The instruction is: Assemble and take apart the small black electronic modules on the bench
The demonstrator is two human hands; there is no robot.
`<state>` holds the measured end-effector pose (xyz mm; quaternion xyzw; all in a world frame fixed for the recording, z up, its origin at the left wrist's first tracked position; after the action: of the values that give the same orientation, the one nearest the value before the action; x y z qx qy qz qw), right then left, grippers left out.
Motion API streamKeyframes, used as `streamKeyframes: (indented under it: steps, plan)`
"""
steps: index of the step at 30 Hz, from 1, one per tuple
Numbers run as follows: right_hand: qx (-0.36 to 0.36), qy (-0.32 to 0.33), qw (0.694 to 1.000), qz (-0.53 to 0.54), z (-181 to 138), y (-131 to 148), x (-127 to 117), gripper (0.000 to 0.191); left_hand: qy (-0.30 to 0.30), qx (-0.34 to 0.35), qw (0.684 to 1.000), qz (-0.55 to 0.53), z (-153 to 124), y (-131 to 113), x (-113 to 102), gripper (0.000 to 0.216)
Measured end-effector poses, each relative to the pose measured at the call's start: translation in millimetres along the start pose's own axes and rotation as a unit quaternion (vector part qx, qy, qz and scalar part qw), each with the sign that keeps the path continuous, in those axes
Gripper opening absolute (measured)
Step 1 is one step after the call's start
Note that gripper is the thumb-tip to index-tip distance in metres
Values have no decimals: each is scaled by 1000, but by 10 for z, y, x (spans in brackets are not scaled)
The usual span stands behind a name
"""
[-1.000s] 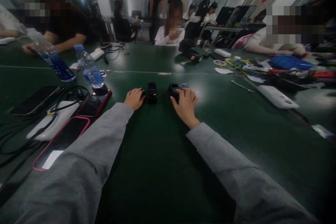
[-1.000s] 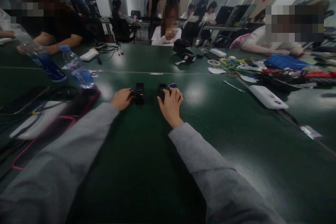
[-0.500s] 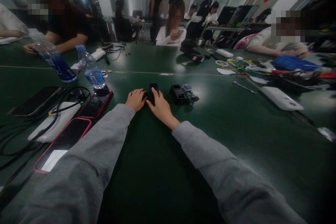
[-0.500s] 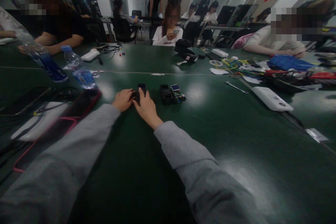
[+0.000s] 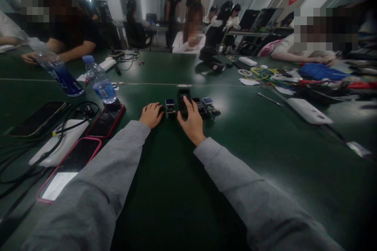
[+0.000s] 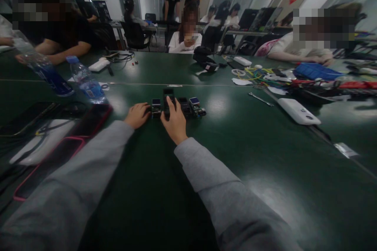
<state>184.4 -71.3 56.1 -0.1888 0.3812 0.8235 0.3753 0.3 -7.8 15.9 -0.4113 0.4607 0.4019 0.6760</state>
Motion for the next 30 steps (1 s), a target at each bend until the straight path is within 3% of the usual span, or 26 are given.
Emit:
streamKeyframes:
  steps: [8, 19, 30]
  plan:
    - [66, 100, 993, 8, -73, -210, 160, 60, -6, 3, 1000, -3, 4, 35, 30, 42]
    - [57, 91, 994, 3, -52, -239, 129, 53, 8, -4, 1000, -7, 2, 18, 12, 43]
    - [25, 103, 992, -68, -76, -135, 127, 52, 10, -3, 1000, -7, -7, 7, -13, 42]
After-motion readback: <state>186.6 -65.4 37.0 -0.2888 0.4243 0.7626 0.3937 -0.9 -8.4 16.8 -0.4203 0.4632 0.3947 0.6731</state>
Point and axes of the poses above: each hand's wrist, its own z-axis towards the middle knuckle, its own x-axis out of the palm, y = z × x, the point moved 5 cm from there along z, towards the middle knuckle
